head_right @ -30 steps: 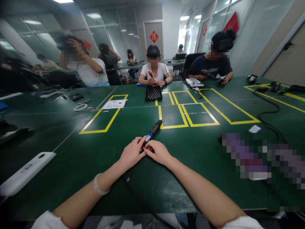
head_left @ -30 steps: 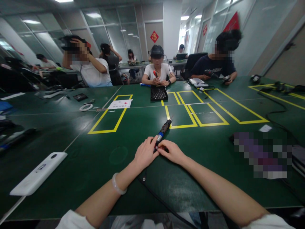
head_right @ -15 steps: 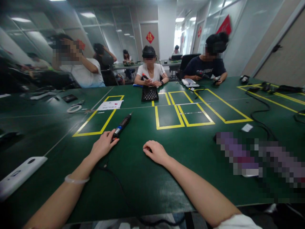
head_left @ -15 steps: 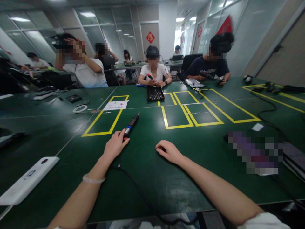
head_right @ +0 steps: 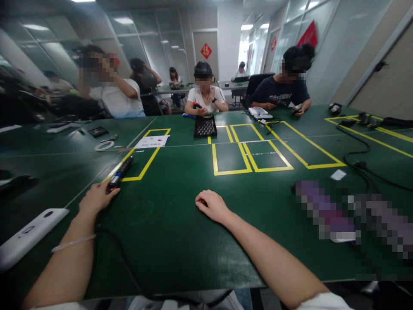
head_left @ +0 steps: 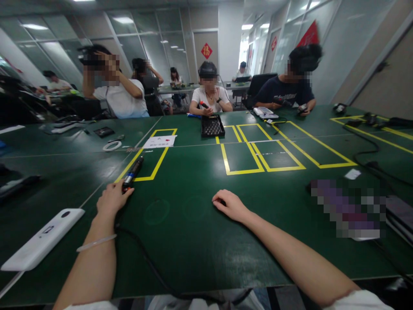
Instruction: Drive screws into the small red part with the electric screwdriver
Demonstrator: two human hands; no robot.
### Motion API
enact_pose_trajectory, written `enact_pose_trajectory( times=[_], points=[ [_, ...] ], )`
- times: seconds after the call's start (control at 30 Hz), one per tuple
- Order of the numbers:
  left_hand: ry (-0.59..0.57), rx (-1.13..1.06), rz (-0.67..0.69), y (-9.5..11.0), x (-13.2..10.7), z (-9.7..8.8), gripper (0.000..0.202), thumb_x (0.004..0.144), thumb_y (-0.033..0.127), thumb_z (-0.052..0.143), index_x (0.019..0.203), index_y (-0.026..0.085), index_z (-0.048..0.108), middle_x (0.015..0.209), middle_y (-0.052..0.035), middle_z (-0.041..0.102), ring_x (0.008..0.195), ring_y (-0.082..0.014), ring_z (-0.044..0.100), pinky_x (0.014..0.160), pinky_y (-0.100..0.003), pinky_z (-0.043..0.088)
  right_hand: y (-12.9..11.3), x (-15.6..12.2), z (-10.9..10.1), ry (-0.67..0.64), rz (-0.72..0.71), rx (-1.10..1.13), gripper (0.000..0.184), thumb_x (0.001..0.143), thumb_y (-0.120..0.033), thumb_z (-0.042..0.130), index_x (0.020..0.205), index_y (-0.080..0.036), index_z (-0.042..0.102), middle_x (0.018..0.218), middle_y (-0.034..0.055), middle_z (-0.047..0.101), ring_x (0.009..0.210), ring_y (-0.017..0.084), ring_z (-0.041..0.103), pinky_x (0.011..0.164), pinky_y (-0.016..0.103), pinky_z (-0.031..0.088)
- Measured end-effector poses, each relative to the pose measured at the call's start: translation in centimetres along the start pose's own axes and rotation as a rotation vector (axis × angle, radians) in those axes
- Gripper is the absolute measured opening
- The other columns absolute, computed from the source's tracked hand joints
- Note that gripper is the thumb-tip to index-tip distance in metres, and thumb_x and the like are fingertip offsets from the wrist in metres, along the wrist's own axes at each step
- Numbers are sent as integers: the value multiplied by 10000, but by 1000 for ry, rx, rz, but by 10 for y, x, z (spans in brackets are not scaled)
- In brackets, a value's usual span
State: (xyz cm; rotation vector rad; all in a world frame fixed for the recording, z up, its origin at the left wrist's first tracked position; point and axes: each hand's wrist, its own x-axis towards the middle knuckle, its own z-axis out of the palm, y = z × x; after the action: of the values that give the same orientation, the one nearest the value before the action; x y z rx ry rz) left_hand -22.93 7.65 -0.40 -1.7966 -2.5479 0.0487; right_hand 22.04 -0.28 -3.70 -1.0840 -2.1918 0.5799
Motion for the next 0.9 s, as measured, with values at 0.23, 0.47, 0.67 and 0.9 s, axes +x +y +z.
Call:
enact_pose_trajectory(
  times=[0.23, 0.47, 0.67, 0.9],
  points=[
    [94, 26, 17, 3, -9, -1, 676, 863, 608, 380, 1394, 191, 348, 1336, -187, 444, 1120, -362, 518, 827, -437, 458, 0, 0, -1, -9, -1, -2, 54, 886, -167, 564, 882, -190, 612, 817, 20, 619, 794, 165, 537, 725, 279, 414],
    [94, -89, -141, 12, -20, -14, 482, 855, 562, 413, 1087, 166, 560, 1071, -154, 619, 931, -304, 619, 688, -360, 470, 0, -1, 0, -12, -7, -6, 53, 890, -168, 562, 883, -192, 610, 825, 21, 624, 804, 164, 540, 731, 277, 411],
    [327, -202, -126, 30, -30, -22, 427, 888, 485, 384, 1073, 160, 589, 1013, -150, 654, 907, -310, 627, 712, -391, 473, 2, 1, 2, -9, -8, -16, 47, 887, -172, 569, 882, -188, 613, 821, 18, 624, 799, 161, 538, 733, 275, 410],
    [-80, -839, 573, 135, -82, -29, 434, 888, 499, 411, 1056, 154, 614, 791, -33, 642, 734, -157, 604, 735, -272, 471, 0, 0, 1, -2, 32, 58, 107, 874, -174, 578, 977, -198, 593, 824, 13, 624, 794, 161, 557, 727, 278, 423]
  ],
)
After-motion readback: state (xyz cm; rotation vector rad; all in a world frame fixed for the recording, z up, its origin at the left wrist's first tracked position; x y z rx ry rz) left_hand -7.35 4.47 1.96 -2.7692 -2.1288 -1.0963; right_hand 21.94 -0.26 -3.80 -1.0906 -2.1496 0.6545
